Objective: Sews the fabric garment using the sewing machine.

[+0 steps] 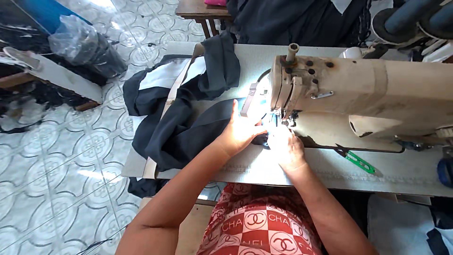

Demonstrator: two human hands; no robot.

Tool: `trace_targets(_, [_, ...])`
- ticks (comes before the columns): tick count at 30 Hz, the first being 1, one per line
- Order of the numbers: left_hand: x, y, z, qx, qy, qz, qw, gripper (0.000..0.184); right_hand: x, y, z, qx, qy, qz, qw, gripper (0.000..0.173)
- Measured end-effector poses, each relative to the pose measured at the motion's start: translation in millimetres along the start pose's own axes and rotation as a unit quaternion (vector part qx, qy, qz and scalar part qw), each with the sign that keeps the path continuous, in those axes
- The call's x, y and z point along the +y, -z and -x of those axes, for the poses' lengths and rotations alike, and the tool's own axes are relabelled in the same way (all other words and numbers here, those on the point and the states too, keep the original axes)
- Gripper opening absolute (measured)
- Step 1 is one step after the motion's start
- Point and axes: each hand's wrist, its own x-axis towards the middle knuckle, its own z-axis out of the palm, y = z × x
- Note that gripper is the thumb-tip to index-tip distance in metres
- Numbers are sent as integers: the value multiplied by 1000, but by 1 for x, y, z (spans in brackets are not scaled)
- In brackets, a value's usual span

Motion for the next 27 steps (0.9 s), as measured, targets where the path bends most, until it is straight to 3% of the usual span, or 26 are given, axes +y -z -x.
trace_targets(3, [-1, -8, 11, 39, -6, 4, 999, 39, 7, -4, 2, 22, 13, -4, 1000, 24])
trace_targets(5, [4, -10, 30, 80, 24, -26, 996, 42, 18, -6, 11, 36, 9, -35, 999, 36])
trace_targets(7, [13, -1, 53, 65, 146, -76, 984, 62, 19, -2, 23, 23, -46, -65, 997, 56])
trace_targets(9, [17, 13, 79, 29, 258, -98, 961, 81, 19, -10, 34, 55, -36, -57, 996, 58])
trace_targets(12, [16, 25, 114, 4, 309, -84, 947, 62, 18, -16, 26, 72, -11, -81, 994, 30])
trace_targets(14, [17, 43, 123, -38, 314, -19, 948, 48, 19, -10, 15, 65, -24, -168, 983, 27])
trace_targets(17, [5, 79, 119, -134, 327, 159, 922, 44, 24, -10, -1, 116, -31, -361, 925, 26])
trace_targets(21, [-26, 97, 110, -115, 316, 229, 913, 34, 25, -20, -4, 145, -30, -449, 881, 25])
trace_targets(25, [-41, 105, 104, -89, 302, 254, 914, 31, 34, -25, 5, 82, -41, -601, 794, 25])
trace_targets(27, [-44, 107, 103, -76, 291, 255, 919, 30, 37, -23, 9, 59, -36, -627, 776, 18])
